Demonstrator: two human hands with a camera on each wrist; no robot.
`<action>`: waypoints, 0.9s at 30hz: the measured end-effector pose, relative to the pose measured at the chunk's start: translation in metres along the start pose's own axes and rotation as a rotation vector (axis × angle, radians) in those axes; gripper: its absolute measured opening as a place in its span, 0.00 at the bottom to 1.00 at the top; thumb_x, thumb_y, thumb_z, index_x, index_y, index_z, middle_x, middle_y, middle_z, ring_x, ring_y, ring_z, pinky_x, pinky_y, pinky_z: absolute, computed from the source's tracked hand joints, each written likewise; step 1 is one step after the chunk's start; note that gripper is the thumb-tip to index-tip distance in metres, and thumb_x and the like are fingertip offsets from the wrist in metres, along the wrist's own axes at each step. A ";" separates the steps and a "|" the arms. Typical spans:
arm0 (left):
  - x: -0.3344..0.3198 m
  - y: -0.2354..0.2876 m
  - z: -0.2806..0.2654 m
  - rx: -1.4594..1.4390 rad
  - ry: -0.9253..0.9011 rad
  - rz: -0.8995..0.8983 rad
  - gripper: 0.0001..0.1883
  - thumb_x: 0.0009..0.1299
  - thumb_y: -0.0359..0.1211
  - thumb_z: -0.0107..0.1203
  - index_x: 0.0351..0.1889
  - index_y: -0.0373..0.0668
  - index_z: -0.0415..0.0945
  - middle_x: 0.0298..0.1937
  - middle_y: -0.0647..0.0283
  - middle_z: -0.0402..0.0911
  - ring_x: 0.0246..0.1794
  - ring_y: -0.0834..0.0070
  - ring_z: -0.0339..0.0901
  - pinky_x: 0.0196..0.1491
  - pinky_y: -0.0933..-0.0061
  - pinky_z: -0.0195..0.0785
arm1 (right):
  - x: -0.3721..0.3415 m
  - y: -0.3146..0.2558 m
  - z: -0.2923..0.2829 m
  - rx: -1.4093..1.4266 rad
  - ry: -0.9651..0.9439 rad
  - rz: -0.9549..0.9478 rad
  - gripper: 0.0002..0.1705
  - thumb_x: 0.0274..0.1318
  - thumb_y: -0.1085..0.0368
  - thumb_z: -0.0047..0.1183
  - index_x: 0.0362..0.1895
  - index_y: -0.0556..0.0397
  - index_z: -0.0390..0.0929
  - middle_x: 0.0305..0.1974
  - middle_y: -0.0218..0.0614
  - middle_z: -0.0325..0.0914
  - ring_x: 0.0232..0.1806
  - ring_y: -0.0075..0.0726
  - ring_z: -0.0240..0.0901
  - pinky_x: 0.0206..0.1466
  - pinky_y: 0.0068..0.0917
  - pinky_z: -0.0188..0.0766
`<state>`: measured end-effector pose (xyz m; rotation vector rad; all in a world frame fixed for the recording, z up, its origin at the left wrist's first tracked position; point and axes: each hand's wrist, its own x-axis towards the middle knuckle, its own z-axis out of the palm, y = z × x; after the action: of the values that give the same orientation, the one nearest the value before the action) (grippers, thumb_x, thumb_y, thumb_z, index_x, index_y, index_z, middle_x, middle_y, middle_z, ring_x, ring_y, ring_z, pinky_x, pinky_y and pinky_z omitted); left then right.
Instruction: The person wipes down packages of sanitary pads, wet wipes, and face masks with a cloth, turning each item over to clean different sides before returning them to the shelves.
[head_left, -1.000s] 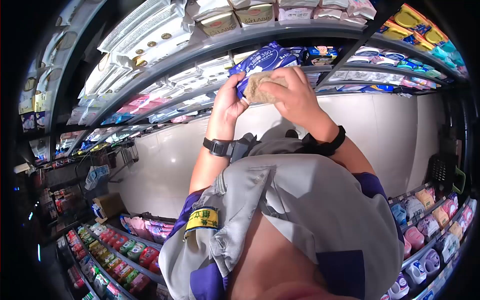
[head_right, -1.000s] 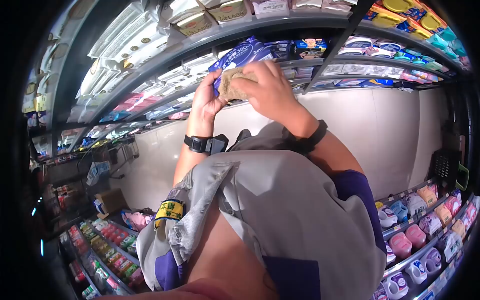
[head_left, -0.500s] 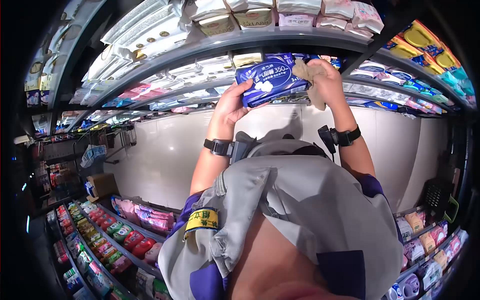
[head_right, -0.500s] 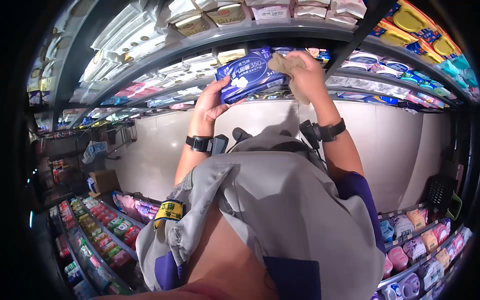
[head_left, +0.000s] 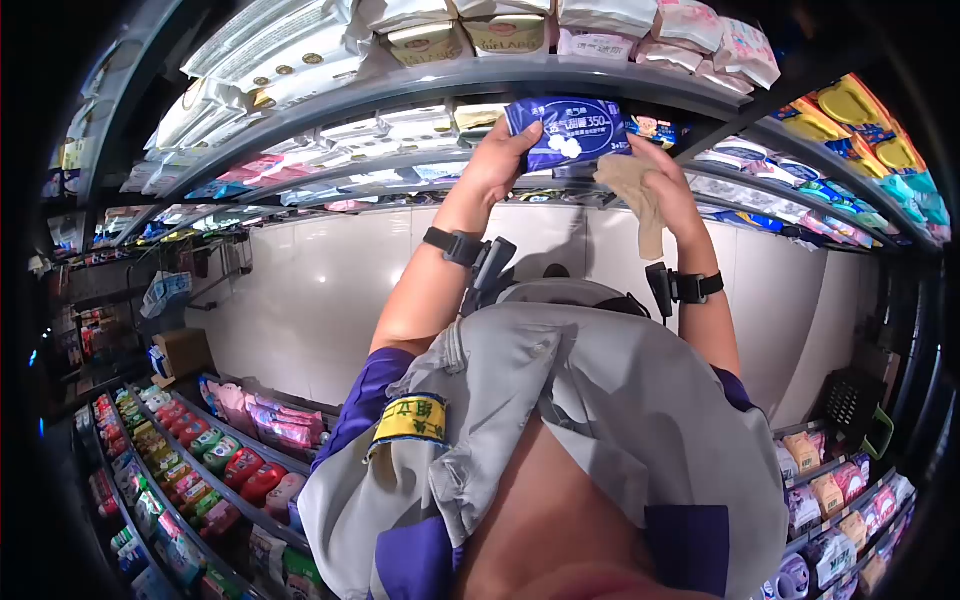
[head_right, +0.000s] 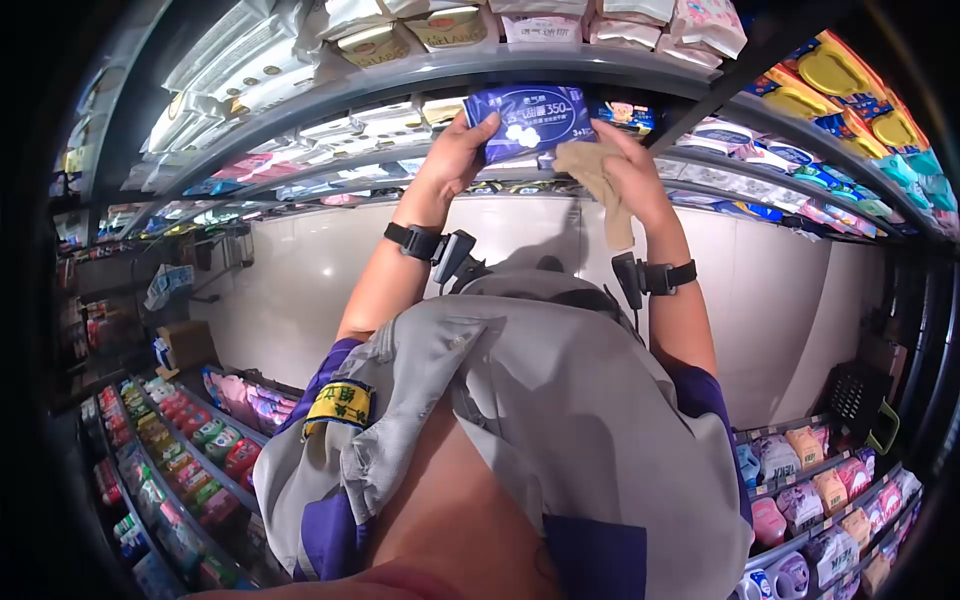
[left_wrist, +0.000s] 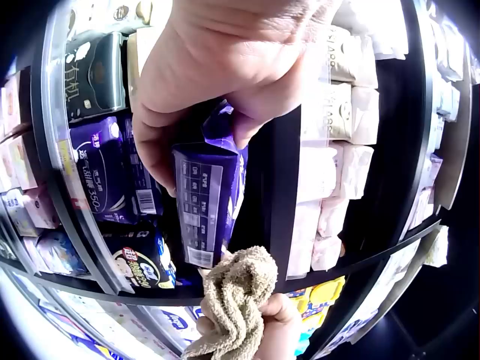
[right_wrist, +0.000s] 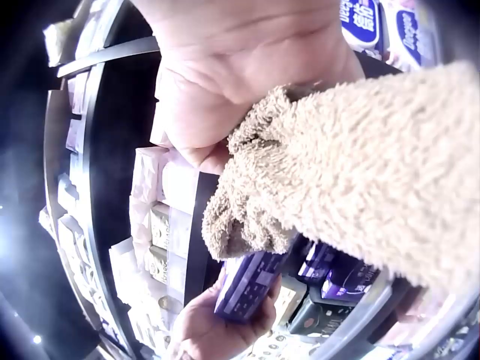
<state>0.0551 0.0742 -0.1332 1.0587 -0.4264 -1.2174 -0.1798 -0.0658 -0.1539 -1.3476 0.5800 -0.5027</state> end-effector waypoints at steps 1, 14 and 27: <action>0.006 -0.004 0.004 0.055 0.030 0.079 0.15 0.78 0.34 0.50 0.57 0.36 0.71 0.50 0.60 0.80 0.50 0.72 0.78 0.55 0.69 0.73 | 0.003 0.008 0.001 -0.002 -0.013 -0.021 0.35 0.50 0.73 0.42 0.67 0.58 0.67 0.64 0.48 0.69 0.66 0.39 0.66 0.69 0.29 0.58; 0.078 0.018 0.020 1.543 0.158 0.632 0.19 0.65 0.41 0.61 0.48 0.38 0.78 0.43 0.47 0.81 0.41 0.45 0.78 0.46 0.54 0.72 | 0.106 0.040 -0.007 -0.084 0.166 0.108 0.07 0.45 0.69 0.50 0.29 0.58 0.76 0.29 0.24 0.73 0.31 0.23 0.66 0.39 0.23 0.64; 0.057 -0.003 0.003 1.947 0.307 0.726 0.24 0.55 0.36 0.65 0.52 0.45 0.78 0.52 0.53 0.77 0.53 0.50 0.74 0.50 0.47 0.65 | 0.110 0.048 -0.019 0.074 0.092 0.257 0.10 0.44 0.68 0.50 0.33 0.58 0.78 0.29 0.34 0.78 0.29 0.33 0.76 0.35 0.32 0.73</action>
<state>0.0714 0.0213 -0.1488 2.2667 -1.6871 0.4169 -0.1078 -0.1432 -0.2143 -1.1643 0.7912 -0.3737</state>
